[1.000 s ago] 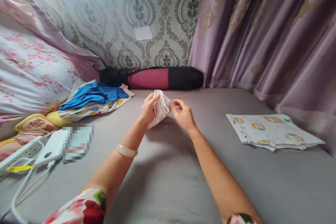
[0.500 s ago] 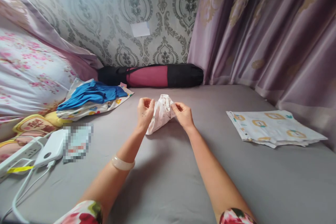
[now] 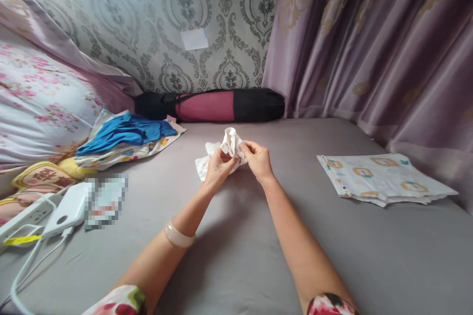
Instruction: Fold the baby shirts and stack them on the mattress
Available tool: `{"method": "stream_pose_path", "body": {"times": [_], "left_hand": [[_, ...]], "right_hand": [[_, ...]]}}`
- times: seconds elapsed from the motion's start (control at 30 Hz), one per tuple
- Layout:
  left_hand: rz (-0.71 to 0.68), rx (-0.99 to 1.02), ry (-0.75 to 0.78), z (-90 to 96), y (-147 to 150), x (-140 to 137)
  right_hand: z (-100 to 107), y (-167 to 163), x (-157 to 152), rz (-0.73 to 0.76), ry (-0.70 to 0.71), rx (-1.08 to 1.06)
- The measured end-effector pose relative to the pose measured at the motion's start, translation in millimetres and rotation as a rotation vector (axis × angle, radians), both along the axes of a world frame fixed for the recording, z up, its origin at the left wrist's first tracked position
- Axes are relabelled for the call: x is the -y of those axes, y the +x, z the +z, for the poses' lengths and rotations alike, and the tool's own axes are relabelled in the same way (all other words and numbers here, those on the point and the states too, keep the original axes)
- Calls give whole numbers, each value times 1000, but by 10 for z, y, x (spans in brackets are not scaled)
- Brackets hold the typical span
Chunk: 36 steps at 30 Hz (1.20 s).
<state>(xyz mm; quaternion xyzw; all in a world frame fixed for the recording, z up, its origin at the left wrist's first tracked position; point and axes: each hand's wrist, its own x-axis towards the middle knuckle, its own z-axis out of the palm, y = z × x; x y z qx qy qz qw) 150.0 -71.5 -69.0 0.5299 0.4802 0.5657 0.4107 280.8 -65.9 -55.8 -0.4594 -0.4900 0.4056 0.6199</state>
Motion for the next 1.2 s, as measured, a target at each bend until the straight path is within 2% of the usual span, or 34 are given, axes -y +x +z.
{"method": "stream_pose_path", "body": {"times": [0.17, 0.3, 0.47, 0.53, 0.67, 0.77, 0.87, 1.0, 1.13, 1.2], "left_hand": [[14, 1, -63, 42, 83, -71], [26, 141, -184, 123, 63, -118], [43, 389, -374, 338, -141, -154], [55, 438, -398, 444, -265, -170], [66, 453, -333, 651, -541, -219], [56, 409, -224, 789, -751, -261], [-10, 305, -95, 910, -937, -282], [-60, 67, 45, 1124, -1116, -214], [-170, -144, 154, 1474, -1268, -40], [-229, -166, 141, 1661, -1360, 39]], "right_hand": [[105, 64, 48, 29, 23, 15], [123, 181, 54, 12, 48, 25], [129, 323, 40, -82, 75, 70], [158, 358, 50, -99, 72, 70], [258, 407, 89, -79, 83, 76], [370, 440, 116, -64, 111, 138], [538, 473, 141, -15, 138, 203], [882, 554, 193, 75, 157, 307], [1316, 677, 272, 212, 186, 524], [1525, 725, 321, 241, 211, 618]]}}
